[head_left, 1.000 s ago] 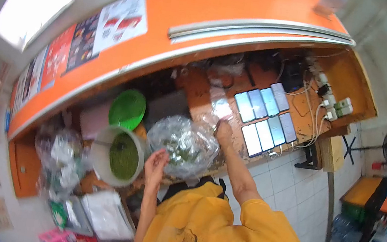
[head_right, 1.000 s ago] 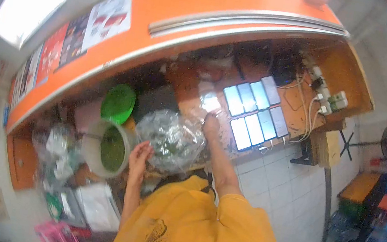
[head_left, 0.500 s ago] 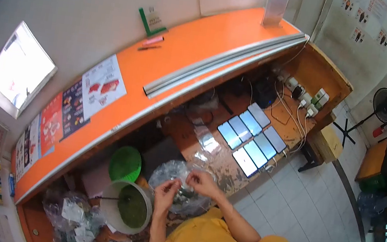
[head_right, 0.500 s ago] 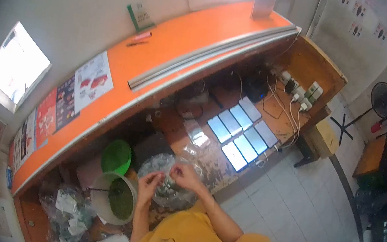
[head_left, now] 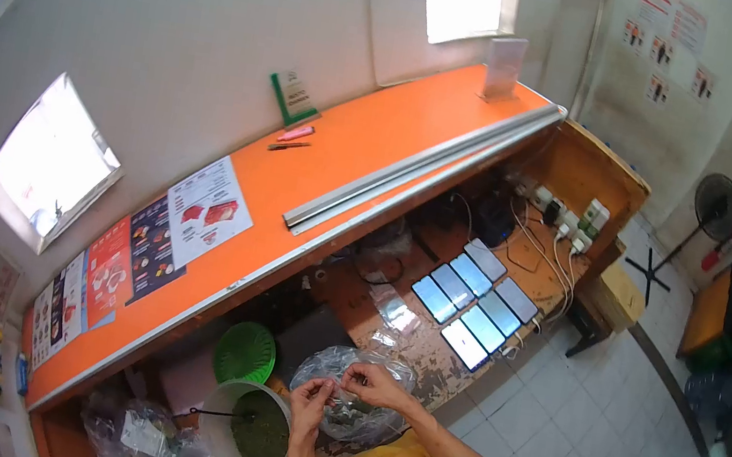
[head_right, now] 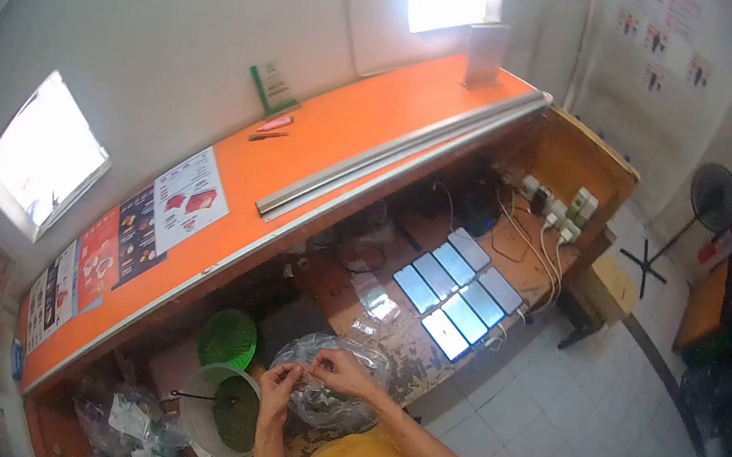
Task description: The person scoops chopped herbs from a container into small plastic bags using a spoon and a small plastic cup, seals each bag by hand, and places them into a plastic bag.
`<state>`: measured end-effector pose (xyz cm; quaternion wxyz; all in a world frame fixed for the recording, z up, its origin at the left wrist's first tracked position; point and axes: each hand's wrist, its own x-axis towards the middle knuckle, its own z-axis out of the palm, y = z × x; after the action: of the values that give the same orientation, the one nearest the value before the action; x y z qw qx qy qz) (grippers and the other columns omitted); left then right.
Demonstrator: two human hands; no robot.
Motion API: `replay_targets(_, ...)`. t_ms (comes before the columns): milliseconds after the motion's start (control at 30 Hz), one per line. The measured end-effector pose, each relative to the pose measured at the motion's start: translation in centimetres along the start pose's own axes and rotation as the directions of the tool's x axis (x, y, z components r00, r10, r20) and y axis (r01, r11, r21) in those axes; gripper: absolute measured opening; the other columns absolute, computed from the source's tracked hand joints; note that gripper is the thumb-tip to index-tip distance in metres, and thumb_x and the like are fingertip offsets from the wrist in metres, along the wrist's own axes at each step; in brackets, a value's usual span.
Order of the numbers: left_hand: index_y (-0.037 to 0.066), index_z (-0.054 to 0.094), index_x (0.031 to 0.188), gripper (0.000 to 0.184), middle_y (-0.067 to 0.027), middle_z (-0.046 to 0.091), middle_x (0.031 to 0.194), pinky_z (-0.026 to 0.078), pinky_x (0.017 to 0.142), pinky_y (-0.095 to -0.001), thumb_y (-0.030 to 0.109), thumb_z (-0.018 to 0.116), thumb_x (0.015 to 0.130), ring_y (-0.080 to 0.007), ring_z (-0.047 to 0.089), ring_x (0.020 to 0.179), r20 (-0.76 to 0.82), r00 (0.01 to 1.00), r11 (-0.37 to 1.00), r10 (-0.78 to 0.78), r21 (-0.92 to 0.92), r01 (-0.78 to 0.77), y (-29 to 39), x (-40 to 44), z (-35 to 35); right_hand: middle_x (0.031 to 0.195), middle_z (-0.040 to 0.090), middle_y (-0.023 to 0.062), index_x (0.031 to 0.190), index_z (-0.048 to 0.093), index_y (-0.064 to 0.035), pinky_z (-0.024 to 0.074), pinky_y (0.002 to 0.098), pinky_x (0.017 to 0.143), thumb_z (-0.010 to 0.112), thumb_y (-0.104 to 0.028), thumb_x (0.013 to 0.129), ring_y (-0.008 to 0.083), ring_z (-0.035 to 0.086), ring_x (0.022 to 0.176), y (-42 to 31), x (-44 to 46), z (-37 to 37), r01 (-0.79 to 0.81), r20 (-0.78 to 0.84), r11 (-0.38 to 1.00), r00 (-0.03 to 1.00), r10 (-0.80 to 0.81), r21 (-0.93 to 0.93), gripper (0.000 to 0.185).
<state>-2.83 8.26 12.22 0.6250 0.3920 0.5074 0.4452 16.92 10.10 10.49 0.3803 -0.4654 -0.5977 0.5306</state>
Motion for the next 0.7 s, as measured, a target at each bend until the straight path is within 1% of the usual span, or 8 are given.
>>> replay_targets(33, -0.001, 0.074, 0.103, 0.014, -0.0045, 0.073, 0.091, 0.054, 0.069, -0.0267, 0.011, 0.070, 0.098, -0.0116, 0.066, 0.078, -0.013, 1.000, 1.000, 0.010, -0.014, -0.011, 0.1, -0.2, -0.1, 0.085, 0.072, 0.0044, 0.098, 0.072, -0.0009, 0.0516, 0.0305, 0.070, 0.073, -0.020, 0.094, 0.0115, 0.064, 0.077, 0.5, 0.2, 0.4, 0.004, 0.007, 1.000, 1.000, -0.005, 0.026, 0.020)
replay_targets(133, -0.002, 0.074, 0.107, 0.019, -0.0035, 0.074, 0.093, 0.053, 0.067, -0.0237, 0.013, 0.075, 0.096, -0.0095, 0.067, 0.080, -0.061, 0.997, 0.999, 0.053, -0.001, -0.054, -0.9, -0.3, -0.6, 0.086, 0.072, 0.0043, 0.099, 0.072, -0.0015, 0.0527, 0.0297, 0.070, 0.077, -0.022, 0.092, 0.0112, 0.065, 0.077, 0.7, 0.3, 1.0, 0.026, -0.021, 0.986, 0.999, -0.030, -0.164, 0.023)
replay_targets(233, -0.001, 0.076, 0.099, 0.016, -0.0044, 0.074, 0.088, 0.051, 0.069, -0.0257, 0.013, 0.076, 0.094, -0.0103, 0.065, 0.077, -0.161, 0.986, 0.999, 0.036, 0.015, -0.034, -0.8, -0.8, -0.5, 0.086, 0.072, 0.0035, 0.102, 0.072, -0.0016, 0.0539, 0.0274, 0.069, 0.085, -0.019, 0.085, 0.0107, 0.065, 0.076, -0.5, 0.3, 1.8, 0.100, -0.152, 0.968, 0.979, -0.137, -0.232, 0.028)
replay_targets(333, -0.002, 0.076, 0.097, 0.018, -0.0050, 0.074, 0.086, 0.052, 0.070, -0.0269, 0.014, 0.081, 0.090, -0.0109, 0.066, 0.077, -0.194, 0.981, 1.000, 0.012, -0.013, -0.015, -1.4, -1.1, -0.9, 0.089, 0.073, 0.0042, 0.106, 0.071, -0.0009, 0.0574, 0.0264, 0.072, 0.091, -0.015, 0.077, 0.0110, 0.069, 0.079, -3.4, 0.1, 2.1, 0.079, -0.084, 0.989, 0.992, -0.090, -0.128, 0.038)
replay_targets(433, -0.002, 0.076, 0.095, 0.021, -0.0062, 0.074, 0.085, 0.053, 0.071, -0.0277, 0.015, 0.085, 0.087, -0.0116, 0.066, 0.075, -0.205, 0.979, 0.997, 0.015, -0.068, -0.030, -1.6, -1.5, -1.3, 0.096, 0.076, 0.0068, 0.110, 0.070, 0.0001, 0.0601, 0.0281, 0.076, 0.093, -0.010, 0.073, 0.0125, 0.072, 0.086, -4.6, 0.1, 2.7, 0.166, 0.034, 0.977, 0.986, -0.163, -0.136, 0.045)
replay_targets(567, -0.003, 0.076, 0.093, 0.025, -0.0075, 0.075, 0.085, 0.054, 0.073, -0.0277, 0.017, 0.087, 0.084, -0.0125, 0.068, 0.079, -0.235, 0.971, 0.993, -0.043, -0.119, 0.015, -1.2, -2.6, -1.7, 0.099, 0.079, 0.0137, 0.116, 0.069, -0.0015, 0.0620, 0.0340, 0.081, 0.087, -0.019, 0.081, 0.0233, 0.078, 0.090, -4.1, 0.2, 3.4, 0.163, 0.118, 0.969, 0.983, -0.142, -0.185, 0.043)
replay_targets(600, -0.003, 0.077, 0.093, 0.025, -0.0074, 0.075, 0.085, 0.054, 0.074, -0.0278, 0.018, 0.087, 0.084, -0.0126, 0.068, 0.080, -0.241, 0.970, 0.993, -0.046, -0.117, 0.018, -1.3, -2.7, -1.8, 0.099, 0.079, 0.0133, 0.120, 0.068, 0.0009, 0.0616, 0.0331, 0.083, 0.084, -0.010, 0.082, 0.0222, 0.078, 0.092, -3.5, 0.4, 3.6, 0.191, 0.131, 0.956, 0.978, -0.164, -0.225, 0.043)
replay_targets(700, -0.002, 0.077, 0.093, 0.025, -0.0070, 0.075, 0.085, 0.054, 0.073, -0.0277, 0.018, 0.088, 0.084, -0.0127, 0.069, 0.079, -0.270, 0.962, 0.996, -0.039, -0.093, 0.014, -1.6, -3.2, -2.4, 0.097, 0.078, 0.0158, 0.124, 0.067, -0.0020, 0.0616, 0.0350, 0.082, 0.081, -0.011, 0.084, 0.0271, 0.078, 0.092, -6.4, -0.2, 4.0, 0.237, 0.170, 0.921, 0.967, -0.192, -0.308, 0.044)
